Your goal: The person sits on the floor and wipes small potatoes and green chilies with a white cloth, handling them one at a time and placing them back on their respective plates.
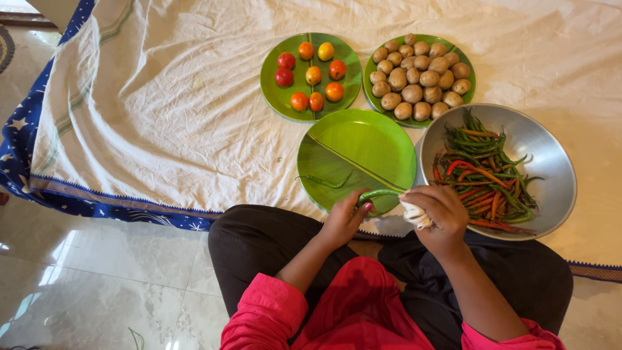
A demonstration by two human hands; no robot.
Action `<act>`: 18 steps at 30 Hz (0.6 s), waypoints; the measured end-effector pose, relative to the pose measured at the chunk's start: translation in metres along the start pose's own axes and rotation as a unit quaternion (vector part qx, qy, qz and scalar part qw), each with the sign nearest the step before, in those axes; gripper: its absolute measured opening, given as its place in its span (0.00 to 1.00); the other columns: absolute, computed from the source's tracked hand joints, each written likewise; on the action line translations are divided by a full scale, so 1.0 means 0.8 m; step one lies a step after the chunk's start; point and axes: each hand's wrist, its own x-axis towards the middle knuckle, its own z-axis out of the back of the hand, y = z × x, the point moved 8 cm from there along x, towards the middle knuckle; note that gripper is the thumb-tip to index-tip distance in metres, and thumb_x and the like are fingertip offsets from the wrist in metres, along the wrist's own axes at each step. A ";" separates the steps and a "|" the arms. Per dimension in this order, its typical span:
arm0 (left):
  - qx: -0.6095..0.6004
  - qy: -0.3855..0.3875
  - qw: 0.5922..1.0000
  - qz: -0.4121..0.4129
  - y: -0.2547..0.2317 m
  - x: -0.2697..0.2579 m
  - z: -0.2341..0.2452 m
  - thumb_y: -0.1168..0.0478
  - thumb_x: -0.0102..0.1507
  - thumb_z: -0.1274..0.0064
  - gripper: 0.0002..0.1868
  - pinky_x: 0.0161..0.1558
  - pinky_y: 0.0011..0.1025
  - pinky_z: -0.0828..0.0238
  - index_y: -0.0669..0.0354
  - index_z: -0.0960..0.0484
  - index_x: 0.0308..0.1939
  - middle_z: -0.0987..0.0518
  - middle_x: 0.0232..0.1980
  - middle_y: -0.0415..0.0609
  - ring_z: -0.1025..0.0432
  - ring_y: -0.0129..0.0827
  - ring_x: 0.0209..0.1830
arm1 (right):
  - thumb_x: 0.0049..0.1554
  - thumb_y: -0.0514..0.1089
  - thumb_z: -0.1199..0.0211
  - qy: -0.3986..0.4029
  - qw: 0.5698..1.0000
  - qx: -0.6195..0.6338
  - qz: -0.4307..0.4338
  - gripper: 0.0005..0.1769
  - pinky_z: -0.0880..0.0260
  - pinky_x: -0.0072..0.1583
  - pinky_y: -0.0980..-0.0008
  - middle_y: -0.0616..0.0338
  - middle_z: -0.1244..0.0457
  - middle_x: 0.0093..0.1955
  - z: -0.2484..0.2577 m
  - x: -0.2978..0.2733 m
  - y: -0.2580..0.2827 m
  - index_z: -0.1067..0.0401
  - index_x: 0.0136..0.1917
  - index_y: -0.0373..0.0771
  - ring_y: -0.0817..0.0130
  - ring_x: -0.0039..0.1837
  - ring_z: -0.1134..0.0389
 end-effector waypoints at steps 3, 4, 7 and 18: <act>-0.053 0.005 0.999 0.008 0.002 -0.004 -0.003 0.64 0.72 0.56 0.18 0.41 0.27 0.25 0.64 0.29 0.66 0.19 0.41 0.46 0.25 0.27 0.37 | 0.50 0.28 0.29 -0.031 0.999 0.020 -0.041 0.16 0.29 0.55 0.65 0.57 0.32 0.52 0.001 -0.010 -0.023 0.23 0.51 0.40 0.62 0.54 0.29; -0.082 0.004 0.997 0.004 0.005 -0.005 -0.004 0.64 0.73 0.59 0.18 0.41 0.27 0.25 0.64 0.31 0.67 0.19 0.40 0.45 0.26 0.26 0.38 | 0.51 0.29 0.30 -0.037 0.996 0.037 -0.065 0.17 0.29 0.56 0.65 0.57 0.34 0.54 -0.001 -0.015 -0.035 0.24 0.53 0.41 0.63 0.55 0.30; -0.173 -0.043 0.984 0.032 0.037 -0.001 -0.001 0.59 0.76 0.64 0.17 0.40 0.26 0.28 0.64 0.28 0.64 0.23 0.38 0.42 0.29 0.25 0.37 | 0.56 0.31 0.31 -0.070 0.967 0.162 -0.186 0.23 0.30 0.59 0.67 0.58 0.37 0.59 -0.014 -0.042 -0.078 0.30 0.62 0.45 0.67 0.58 0.33; -0.320 0.110 0.938 0.071 0.057 -0.010 -0.040 0.51 0.77 0.65 0.20 0.51 0.24 0.31 0.63 0.26 0.60 0.22 0.48 0.40 0.30 0.23 0.48 | 0.41 0.27 0.32 0.056 0.695 0.527 -0.486 0.53 0.28 0.56 0.65 0.57 0.41 0.63 -0.135 -0.106 -0.092 0.49 0.74 0.54 0.64 0.62 0.34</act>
